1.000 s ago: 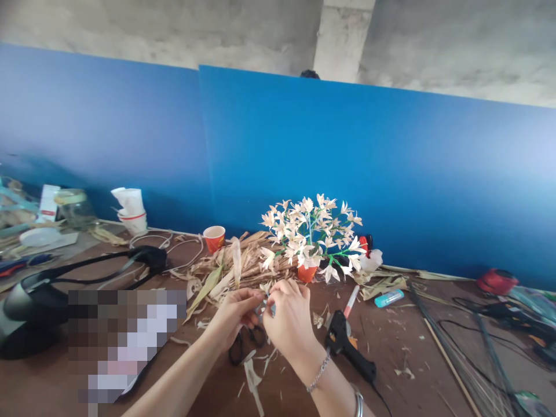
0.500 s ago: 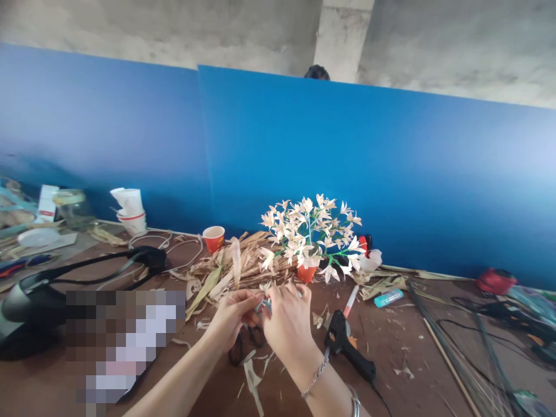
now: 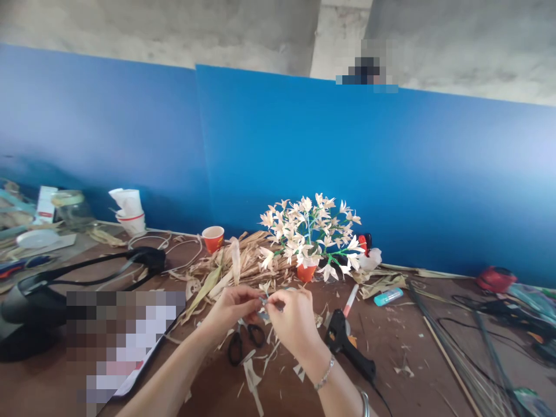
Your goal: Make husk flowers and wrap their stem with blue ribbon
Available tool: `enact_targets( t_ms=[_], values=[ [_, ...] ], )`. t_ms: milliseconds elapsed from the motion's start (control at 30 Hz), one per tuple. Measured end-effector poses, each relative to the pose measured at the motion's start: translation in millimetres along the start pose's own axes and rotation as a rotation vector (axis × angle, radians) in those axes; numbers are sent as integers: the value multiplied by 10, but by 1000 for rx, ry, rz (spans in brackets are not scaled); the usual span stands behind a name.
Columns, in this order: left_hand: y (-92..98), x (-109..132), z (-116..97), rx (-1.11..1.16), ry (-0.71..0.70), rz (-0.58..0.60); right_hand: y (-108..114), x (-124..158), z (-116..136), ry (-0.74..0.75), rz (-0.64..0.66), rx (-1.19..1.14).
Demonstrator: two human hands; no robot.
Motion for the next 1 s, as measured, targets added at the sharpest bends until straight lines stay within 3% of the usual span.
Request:
enact_targets(
  t_ms=[200,300,433,500,633,733,833,1000],
  values=[
    [-21,57,-54,0,-95,146,-180,56,-286,-527,311,-742],
    [-34,94,-54,60,-113,190,-290,109,-350,-632,449,-947],
    [-27,106,-52,52,-105,171,-335,101,-378,-615,486,-937],
    [3,84,-45,-24,-78,89,-288,61,-350,-532,402,-838],
    [36,42,-36,-121,-51,-69,-96,7,-122,-57,55,-170],
    [21,34,-29,-117,-36,-118,-105,68,36,166,-79,205],
    [23,45,-30,-88,-13,-143,-126,71,24,167,-61,202],
    [10,57,-46,-90,-5,-89,-115,-8,-179,-92,144,-123]
  ],
)
Point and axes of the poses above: each hand's wrist, its own x-axis away from the middle knuckle, its own y-axis out of the back of the hand, z = x × y, the point moved 5 cm from there along -x, towards the middle knuckle, and after that the axes turned 11 degrees about -x, right-handed, at the moved point
